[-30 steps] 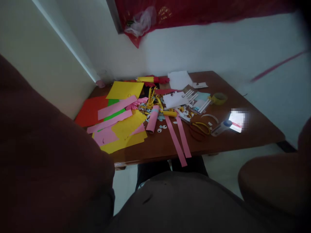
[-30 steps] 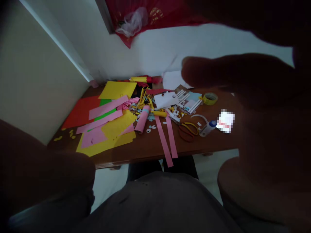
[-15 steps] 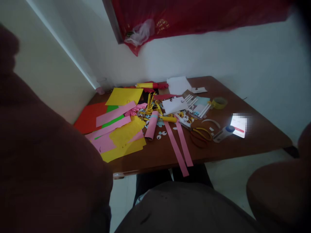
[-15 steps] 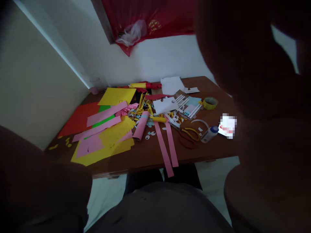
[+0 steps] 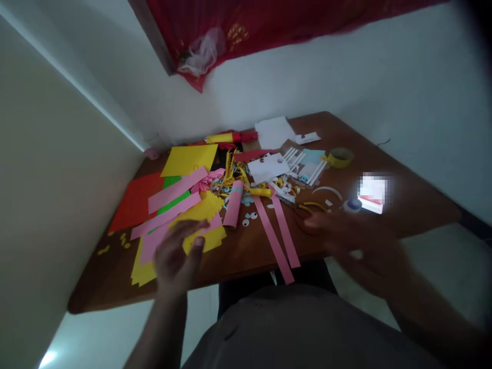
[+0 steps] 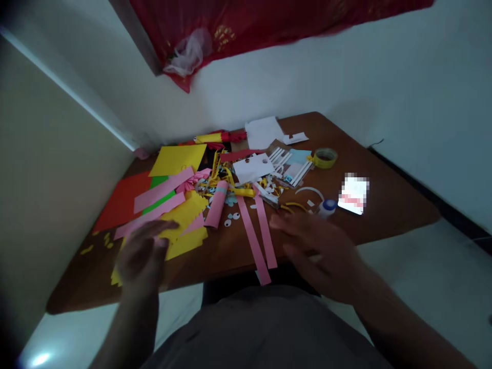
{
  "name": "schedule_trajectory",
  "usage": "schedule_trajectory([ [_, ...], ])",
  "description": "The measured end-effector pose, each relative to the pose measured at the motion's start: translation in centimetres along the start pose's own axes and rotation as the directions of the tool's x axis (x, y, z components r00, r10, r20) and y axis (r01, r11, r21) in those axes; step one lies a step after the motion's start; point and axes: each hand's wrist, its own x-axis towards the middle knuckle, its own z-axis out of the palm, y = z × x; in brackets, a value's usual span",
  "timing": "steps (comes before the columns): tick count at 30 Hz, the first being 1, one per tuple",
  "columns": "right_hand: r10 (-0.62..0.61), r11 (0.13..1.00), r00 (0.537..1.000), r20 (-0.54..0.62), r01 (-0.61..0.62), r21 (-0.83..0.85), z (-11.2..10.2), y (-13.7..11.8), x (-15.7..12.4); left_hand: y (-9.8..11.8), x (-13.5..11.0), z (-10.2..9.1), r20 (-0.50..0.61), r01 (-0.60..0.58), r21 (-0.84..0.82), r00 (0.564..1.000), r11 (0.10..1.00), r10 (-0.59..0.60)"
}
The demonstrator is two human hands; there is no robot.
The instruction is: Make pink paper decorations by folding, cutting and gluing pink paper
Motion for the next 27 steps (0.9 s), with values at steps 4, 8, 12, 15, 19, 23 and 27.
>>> schedule_trajectory([
  [4,0.010,0.995,0.960,0.281,-0.036,0.089,6.5,2.6,-2.1,-1.7,-5.8,4.6,0.323,0.076,-0.008,0.944,0.997,-0.070],
  [8,0.000,0.995,0.898,0.441,-0.043,0.089,11.2,4.2,-4.4,-1.5,-7.8,8.6,0.728,-0.170,-0.003,0.675,0.985,0.119],
  [12,0.012,0.992,0.872,0.489,-0.073,0.106,12.2,4.8,-5.1,-0.8,-7.6,11.1,0.832,-0.203,0.003,0.543,0.979,0.110],
  [15,0.021,0.988,0.881,0.473,-0.089,0.123,12.4,5.1,-5.5,-0.5,-7.3,11.9,0.774,-0.136,-0.022,0.624,0.990,0.103],
  [19,0.030,0.987,0.902,0.431,-0.095,0.128,12.7,5.2,-6.3,-0.6,-7.6,12.4,0.701,-0.094,-0.067,0.704,0.993,0.114],
  [23,0.002,0.987,0.934,0.357,-0.059,0.148,13.1,5.6,-6.7,-1.0,-8.3,12.6,0.706,-0.126,-0.074,0.694,0.989,0.141],
  [27,-0.032,0.987,0.947,0.319,-0.020,0.158,13.2,5.9,-6.1,-1.2,-8.7,12.7,0.699,-0.145,-0.062,0.700,0.987,0.147],
])
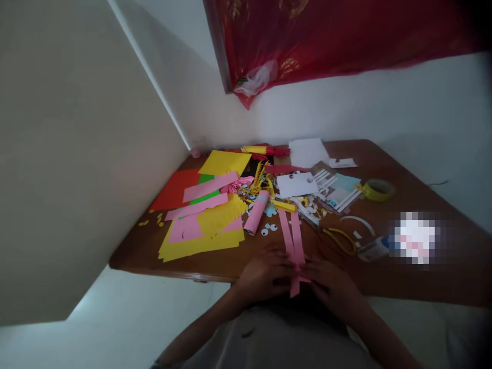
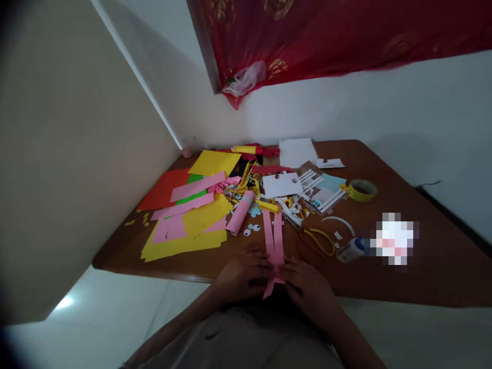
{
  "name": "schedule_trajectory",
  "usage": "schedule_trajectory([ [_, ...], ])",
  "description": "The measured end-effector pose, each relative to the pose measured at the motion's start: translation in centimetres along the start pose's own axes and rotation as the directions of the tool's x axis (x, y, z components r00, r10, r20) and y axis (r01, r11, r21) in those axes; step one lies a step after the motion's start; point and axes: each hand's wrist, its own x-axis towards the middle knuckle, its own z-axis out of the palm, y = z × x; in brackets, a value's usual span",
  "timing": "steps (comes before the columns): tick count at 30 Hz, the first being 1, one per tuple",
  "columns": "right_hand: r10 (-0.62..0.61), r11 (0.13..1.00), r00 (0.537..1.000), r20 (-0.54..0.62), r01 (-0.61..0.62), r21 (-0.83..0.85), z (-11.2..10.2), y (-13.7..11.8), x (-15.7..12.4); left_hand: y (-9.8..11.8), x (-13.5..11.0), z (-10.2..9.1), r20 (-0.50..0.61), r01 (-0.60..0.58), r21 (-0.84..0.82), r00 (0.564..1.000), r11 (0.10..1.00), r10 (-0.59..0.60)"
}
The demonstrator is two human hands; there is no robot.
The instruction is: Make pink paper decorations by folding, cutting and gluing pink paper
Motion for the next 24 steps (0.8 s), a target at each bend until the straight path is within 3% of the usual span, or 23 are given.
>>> schedule_trajectory([
  [13,-0.105,0.992,0.989,-0.103,0.112,0.066,0.4,-1.3,2.3,0.2,0.1,0.1,-0.055,0.065,-0.045,0.996,0.997,-0.068],
  [19,-0.156,0.979,0.980,-0.119,0.170,0.116,0.1,-2.0,3.3,-0.3,-0.1,0.5,-0.042,0.053,-0.063,0.998,0.997,-0.056],
  [24,-0.154,0.979,0.982,-0.111,0.167,0.119,-0.1,-3.0,4.1,-0.3,0.1,0.5,-0.096,0.101,-0.040,0.990,0.994,-0.105],
])
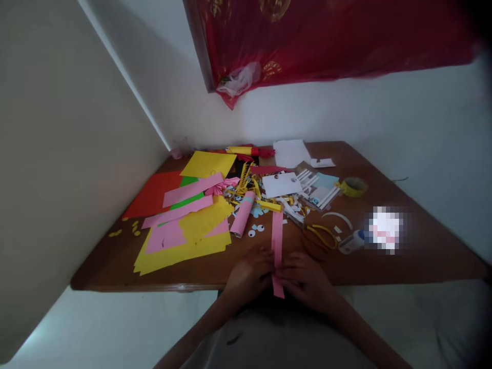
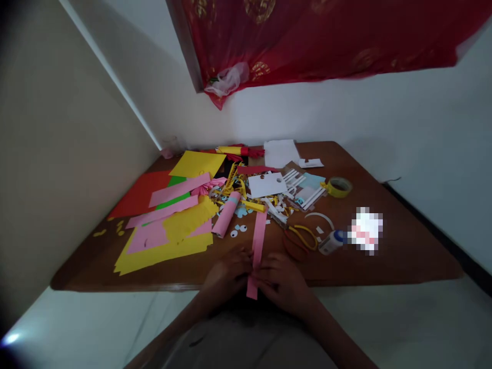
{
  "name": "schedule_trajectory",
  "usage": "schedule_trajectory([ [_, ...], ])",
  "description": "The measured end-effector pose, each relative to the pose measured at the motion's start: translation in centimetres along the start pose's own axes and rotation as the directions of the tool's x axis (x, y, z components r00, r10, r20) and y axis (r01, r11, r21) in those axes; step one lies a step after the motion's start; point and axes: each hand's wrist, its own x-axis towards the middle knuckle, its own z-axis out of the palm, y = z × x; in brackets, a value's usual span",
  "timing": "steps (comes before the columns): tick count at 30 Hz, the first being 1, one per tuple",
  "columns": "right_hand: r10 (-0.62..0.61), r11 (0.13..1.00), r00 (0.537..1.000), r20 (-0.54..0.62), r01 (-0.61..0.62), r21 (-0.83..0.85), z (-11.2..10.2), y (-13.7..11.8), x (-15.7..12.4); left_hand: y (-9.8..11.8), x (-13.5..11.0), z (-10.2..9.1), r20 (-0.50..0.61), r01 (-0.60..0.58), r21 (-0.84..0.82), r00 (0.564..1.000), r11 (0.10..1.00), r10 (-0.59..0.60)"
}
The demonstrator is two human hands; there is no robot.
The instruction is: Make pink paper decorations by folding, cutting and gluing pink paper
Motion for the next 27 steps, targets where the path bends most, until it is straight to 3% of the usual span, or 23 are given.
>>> schedule_trajectory([
  [8,-0.028,1.000,1.000,0.005,0.027,0.014,-0.04,0.06,-0.40,-0.22,-0.15,0.17,-0.003,0.013,-0.020,1.000,1.000,-0.013],
  [14,0.026,0.999,0.998,0.064,-0.024,-0.027,0.27,0.16,-0.37,-0.27,-0.23,0.33,-0.032,0.015,-0.004,0.999,1.000,-0.015],
  [27,0.025,0.997,0.999,0.044,-0.022,-0.072,0.48,-0.16,-0.13,-0.02,0.00,0.20,-0.026,0.011,-0.002,1.000,1.000,-0.011],
])
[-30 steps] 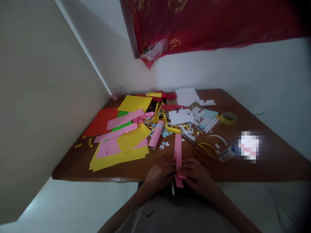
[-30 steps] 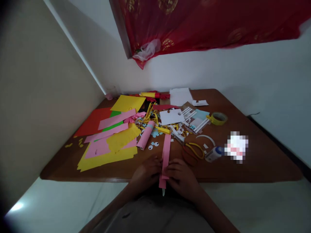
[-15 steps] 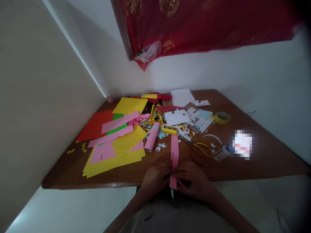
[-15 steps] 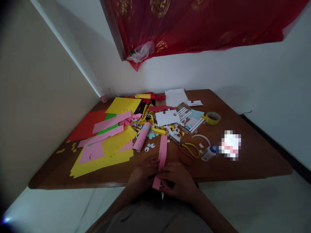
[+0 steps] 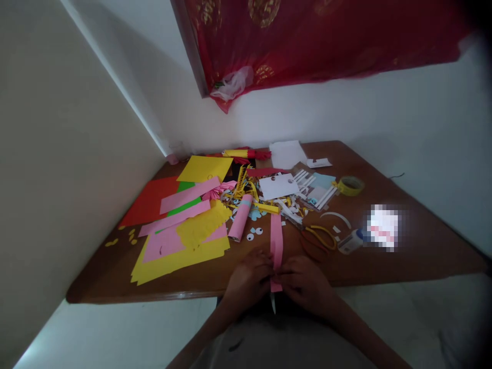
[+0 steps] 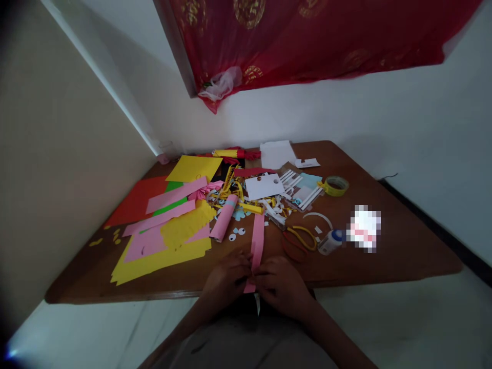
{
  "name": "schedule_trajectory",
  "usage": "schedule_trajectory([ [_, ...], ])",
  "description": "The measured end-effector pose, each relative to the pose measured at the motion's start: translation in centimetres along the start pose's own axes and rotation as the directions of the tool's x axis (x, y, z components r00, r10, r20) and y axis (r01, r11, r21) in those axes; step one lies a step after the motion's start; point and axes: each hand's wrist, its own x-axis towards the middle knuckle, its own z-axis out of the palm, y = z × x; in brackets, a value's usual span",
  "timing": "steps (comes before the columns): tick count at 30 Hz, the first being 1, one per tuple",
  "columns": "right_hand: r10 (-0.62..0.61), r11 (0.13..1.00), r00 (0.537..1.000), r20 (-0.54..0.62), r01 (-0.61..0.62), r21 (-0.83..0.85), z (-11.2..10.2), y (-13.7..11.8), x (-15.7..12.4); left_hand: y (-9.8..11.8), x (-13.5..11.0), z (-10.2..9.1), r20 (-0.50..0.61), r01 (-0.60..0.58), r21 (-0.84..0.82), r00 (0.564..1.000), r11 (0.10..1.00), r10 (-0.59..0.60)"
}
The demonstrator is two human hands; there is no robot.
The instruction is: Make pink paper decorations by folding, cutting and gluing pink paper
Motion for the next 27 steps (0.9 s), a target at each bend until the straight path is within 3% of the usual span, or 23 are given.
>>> schedule_trajectory([
  [10,-0.025,0.999,0.998,-0.054,0.026,0.029,0.4,0.4,-0.2,-0.1,-0.1,0.1,-0.002,0.007,0.006,1.000,1.000,-0.007],
  [17,-0.049,0.995,0.995,-0.091,0.056,0.076,-0.3,0.3,-0.4,0.7,-0.5,-0.1,-0.087,0.143,0.033,0.986,0.989,-0.139],
  [21,0.026,0.973,0.997,-0.067,-0.010,0.232,-1.9,-0.7,-0.1,0.7,-0.4,-0.2,-0.079,0.067,0.082,0.995,0.994,-0.061],
  [24,0.085,0.950,0.996,-0.002,-0.080,0.303,-3.8,-1.6,0.1,0.3,-0.4,-0.4,-0.152,-0.021,0.041,0.988,0.999,0.027],
  [27,0.114,0.942,0.991,-0.069,-0.086,0.326,-5.5,-1.9,0.0,-0.1,-0.9,-1.1,-0.240,-0.086,-0.029,0.968,0.996,0.076],
])
